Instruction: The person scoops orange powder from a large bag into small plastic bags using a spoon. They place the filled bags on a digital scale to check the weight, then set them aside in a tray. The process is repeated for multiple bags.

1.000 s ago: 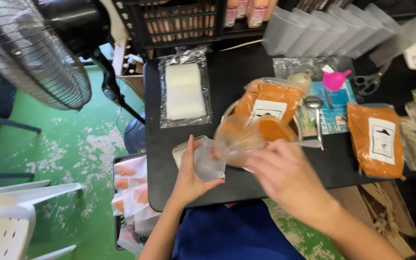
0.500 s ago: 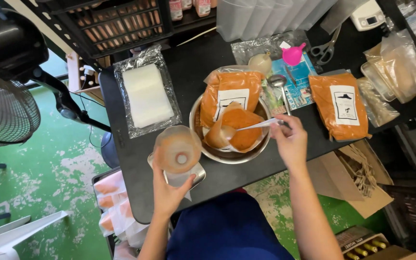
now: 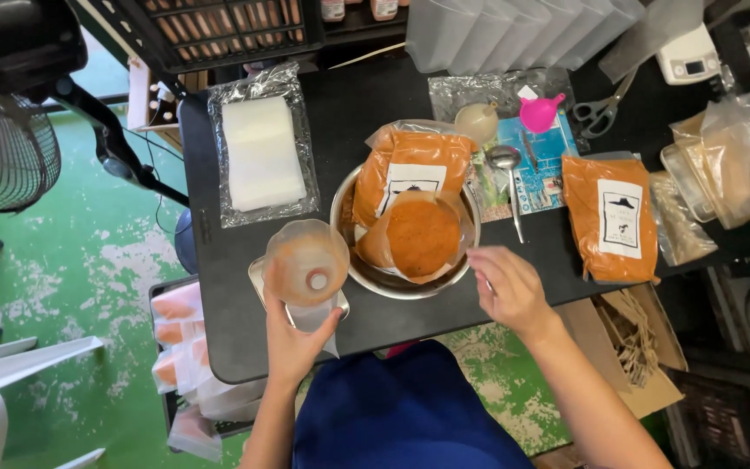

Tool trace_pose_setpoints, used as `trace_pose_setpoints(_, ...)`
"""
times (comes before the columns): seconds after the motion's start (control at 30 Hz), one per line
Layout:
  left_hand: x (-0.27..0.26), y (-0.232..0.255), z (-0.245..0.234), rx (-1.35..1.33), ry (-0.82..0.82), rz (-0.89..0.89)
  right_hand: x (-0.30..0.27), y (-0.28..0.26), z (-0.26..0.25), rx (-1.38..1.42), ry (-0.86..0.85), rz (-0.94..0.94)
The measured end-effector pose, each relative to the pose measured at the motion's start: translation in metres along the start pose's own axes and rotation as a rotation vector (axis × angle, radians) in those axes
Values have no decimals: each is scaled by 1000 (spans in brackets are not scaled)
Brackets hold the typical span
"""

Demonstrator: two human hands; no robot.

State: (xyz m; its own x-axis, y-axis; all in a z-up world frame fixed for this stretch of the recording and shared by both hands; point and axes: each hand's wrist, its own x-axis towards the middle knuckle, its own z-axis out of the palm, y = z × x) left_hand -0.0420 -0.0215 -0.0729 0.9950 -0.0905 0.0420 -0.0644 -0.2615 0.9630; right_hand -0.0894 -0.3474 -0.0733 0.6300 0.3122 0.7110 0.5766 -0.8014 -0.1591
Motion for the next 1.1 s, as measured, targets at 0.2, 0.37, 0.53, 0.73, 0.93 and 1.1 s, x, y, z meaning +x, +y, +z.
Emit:
trace_pose_setpoints(0.2,-6,-19,7,-39,55,45,-55,-4,47,96,330,382)
trace_pose_setpoints(0.37,-6,-19,14,-14,63,39,-51,-15,75,327,466,773)
trace_pose_setpoints(0.53,-9,-11,16,17,59,37,-52,-12,83,592,563,975)
trace_pose_setpoints(0.73,-10,-15,20,28,53,20,-26,-17,45,645,584,963)
trace_pose_setpoints(0.93,-12,-9,19,51,39,6,-30,-9,35,382,408,457)
trace_pose_setpoints(1.1,-9,-7,20,50,41,1,-29,-3,56,314,215,667)
